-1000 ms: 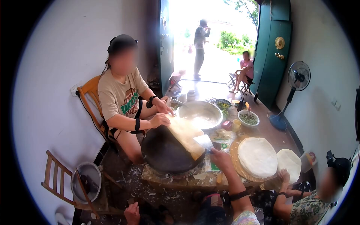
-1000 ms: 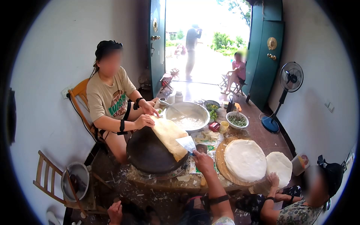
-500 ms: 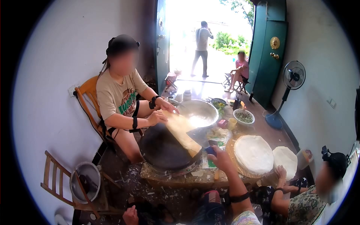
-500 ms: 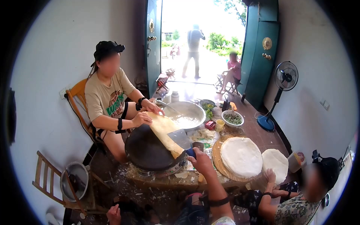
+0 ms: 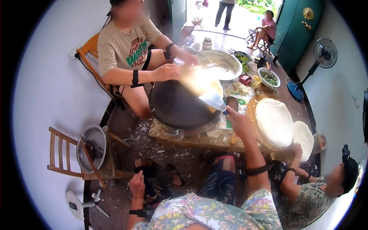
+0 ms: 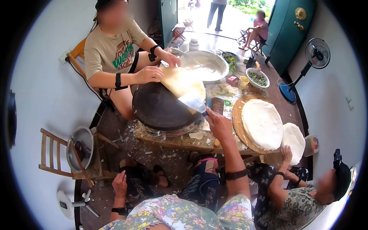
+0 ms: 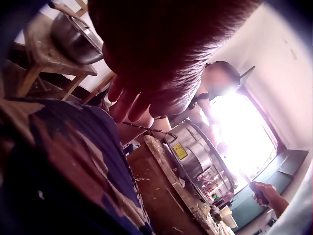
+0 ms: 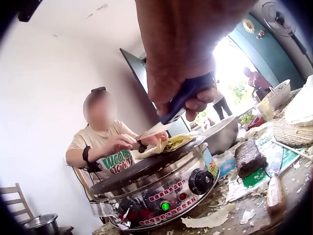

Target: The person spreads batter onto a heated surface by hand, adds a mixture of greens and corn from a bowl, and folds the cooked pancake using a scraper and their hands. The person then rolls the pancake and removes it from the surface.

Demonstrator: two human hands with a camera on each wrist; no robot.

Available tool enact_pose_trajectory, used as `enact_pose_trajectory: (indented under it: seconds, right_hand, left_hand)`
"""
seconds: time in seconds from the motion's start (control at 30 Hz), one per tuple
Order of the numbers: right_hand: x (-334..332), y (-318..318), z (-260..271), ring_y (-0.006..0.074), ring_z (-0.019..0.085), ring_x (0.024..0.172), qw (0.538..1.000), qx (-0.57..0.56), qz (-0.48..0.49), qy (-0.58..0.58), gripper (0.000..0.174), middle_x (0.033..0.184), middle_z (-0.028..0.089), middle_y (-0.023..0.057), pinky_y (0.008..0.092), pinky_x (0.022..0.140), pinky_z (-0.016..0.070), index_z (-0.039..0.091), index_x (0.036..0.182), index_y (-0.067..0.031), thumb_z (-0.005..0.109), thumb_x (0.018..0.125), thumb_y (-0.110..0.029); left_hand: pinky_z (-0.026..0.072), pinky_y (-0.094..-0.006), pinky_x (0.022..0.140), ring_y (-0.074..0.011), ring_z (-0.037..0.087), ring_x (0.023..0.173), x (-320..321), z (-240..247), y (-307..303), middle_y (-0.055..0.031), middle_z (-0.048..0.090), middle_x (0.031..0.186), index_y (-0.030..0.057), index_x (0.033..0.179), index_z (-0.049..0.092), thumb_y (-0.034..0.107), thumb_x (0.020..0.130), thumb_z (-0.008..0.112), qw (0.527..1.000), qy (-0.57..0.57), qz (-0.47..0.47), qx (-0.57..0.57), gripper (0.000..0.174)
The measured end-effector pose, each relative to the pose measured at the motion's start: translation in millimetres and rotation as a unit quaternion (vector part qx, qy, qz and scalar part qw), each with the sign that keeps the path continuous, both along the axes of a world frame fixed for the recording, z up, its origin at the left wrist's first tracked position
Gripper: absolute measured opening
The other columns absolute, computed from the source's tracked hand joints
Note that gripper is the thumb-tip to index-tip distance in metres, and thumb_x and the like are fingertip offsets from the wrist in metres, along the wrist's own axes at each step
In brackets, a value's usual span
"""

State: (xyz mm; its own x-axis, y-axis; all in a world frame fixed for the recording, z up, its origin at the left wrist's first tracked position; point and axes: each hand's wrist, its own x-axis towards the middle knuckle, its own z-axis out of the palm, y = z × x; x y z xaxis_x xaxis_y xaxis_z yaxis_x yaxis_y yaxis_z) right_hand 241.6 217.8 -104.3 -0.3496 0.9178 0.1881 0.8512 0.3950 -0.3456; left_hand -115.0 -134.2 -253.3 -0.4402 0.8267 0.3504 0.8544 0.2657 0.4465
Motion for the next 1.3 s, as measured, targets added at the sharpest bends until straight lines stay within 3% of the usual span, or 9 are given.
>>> enact_pose_trajectory:
  seconds: [0.33,0.53,0.77,0.8,0.83,1.0,1.1,1.13,1.3]
  right_hand:
    - [-6,22,-28,0.0366,0.067,0.082,0.999,-0.016,0.018,-0.023,0.037,0.090,0.069,0.0185,0.0472,0.071,0.0517,0.059,0.128,-0.0237,0.053,0.093,-0.037]
    - [-7,1,-7,0.0407,0.065,0.085,0.997,-0.029,-0.045,0.047,0.049,0.089,0.068,0.0226,0.0502,0.074,0.0504,0.051,0.132,-0.0102,0.056,0.092,-0.039]
    - [-5,-4,-44,0.0434,0.064,0.089,0.983,0.001,-0.033,0.180,0.043,0.090,0.067,0.0244,0.0515,0.076,0.0494,0.056,0.115,-0.0028,0.063,0.086,-0.034]
    - [-7,-10,-31,0.0380,0.063,0.097,0.981,-0.054,-0.039,0.184,0.029,0.104,0.066,0.0212,0.0423,0.079,0.0496,0.061,0.110,0.0007,0.065,0.085,-0.013]
    - [-11,-15,-32,0.0338,0.064,0.096,0.967,-0.011,-0.014,0.252,0.025,0.101,0.067,0.0210,0.0401,0.079,0.0496,0.063,0.105,0.0023,0.065,0.084,-0.011]
    - [-20,-18,-16,0.0222,0.067,0.078,0.986,-0.051,-0.032,0.153,0.034,0.096,0.069,0.0160,0.0351,0.071,0.0512,0.059,0.116,0.0043,0.065,0.084,-0.005]
    - [-38,-23,2,0.0362,0.067,0.081,0.936,0.013,-0.017,0.352,0.046,0.093,0.067,0.0252,0.0394,0.075,0.0518,0.057,0.118,0.0075,0.068,0.082,-0.017]
    - [-44,-29,19,0.0264,0.067,0.078,0.920,-0.009,0.002,0.391,0.052,0.092,0.068,0.0201,0.0337,0.074,0.0519,0.050,0.128,0.0075,0.067,0.084,-0.014]
    - [-52,-51,14,0.0147,0.064,0.079,0.887,-0.053,0.050,0.456,0.059,0.100,0.068,0.0134,0.0281,0.073,0.0515,0.040,0.138,0.0058,0.065,0.087,-0.010]
  left_hand:
    - [0.0509,-0.0401,0.070,-0.0332,0.064,0.082,-6,-3,6,-0.0129,0.067,0.095,0.0064,0.108,0.068,0.010,0.089,0.060,1.000,0.017,-0.005,-0.021,0.021]
    - [0.0512,-0.0400,0.070,-0.0334,0.064,0.082,-3,1,3,-0.0121,0.067,0.096,0.0070,0.109,0.068,0.010,0.089,0.060,1.000,0.021,-0.005,0.004,0.022]
    - [0.0514,-0.0422,0.069,-0.0343,0.063,0.080,-1,-3,-16,-0.0118,0.066,0.095,0.0094,0.108,0.068,0.012,0.088,0.060,0.999,0.032,0.011,-0.007,0.022]
    - [0.0515,-0.0422,0.069,-0.0343,0.063,0.079,-1,-1,-20,-0.0116,0.066,0.094,0.0094,0.107,0.068,0.012,0.087,0.060,0.999,0.036,0.016,-0.006,0.022]
    - [0.0515,-0.0423,0.068,-0.0343,0.063,0.079,-1,1,-22,-0.0114,0.066,0.094,0.0094,0.107,0.068,0.013,0.087,0.061,0.999,0.039,0.019,-0.004,0.022]
    - [0.0514,-0.0428,0.068,-0.0342,0.063,0.079,0,4,-25,-0.0111,0.067,0.093,0.0096,0.106,0.069,0.013,0.086,0.061,0.999,0.039,0.033,-0.009,0.021]
    - [0.0514,-0.0430,0.068,-0.0341,0.063,0.078,1,4,-29,-0.0112,0.067,0.092,0.0095,0.106,0.069,0.013,0.086,0.061,0.998,0.047,0.036,-0.002,0.021]
    - [0.0514,-0.0430,0.068,-0.0341,0.063,0.078,0,3,-29,-0.0114,0.067,0.092,0.0093,0.106,0.069,0.012,0.086,0.061,0.998,0.052,0.036,0.000,0.021]
    - [0.0516,-0.0417,0.069,-0.0336,0.064,0.081,-4,3,-39,-0.0124,0.067,0.095,0.0079,0.107,0.068,0.011,0.087,0.060,0.998,0.042,0.045,0.001,0.022]
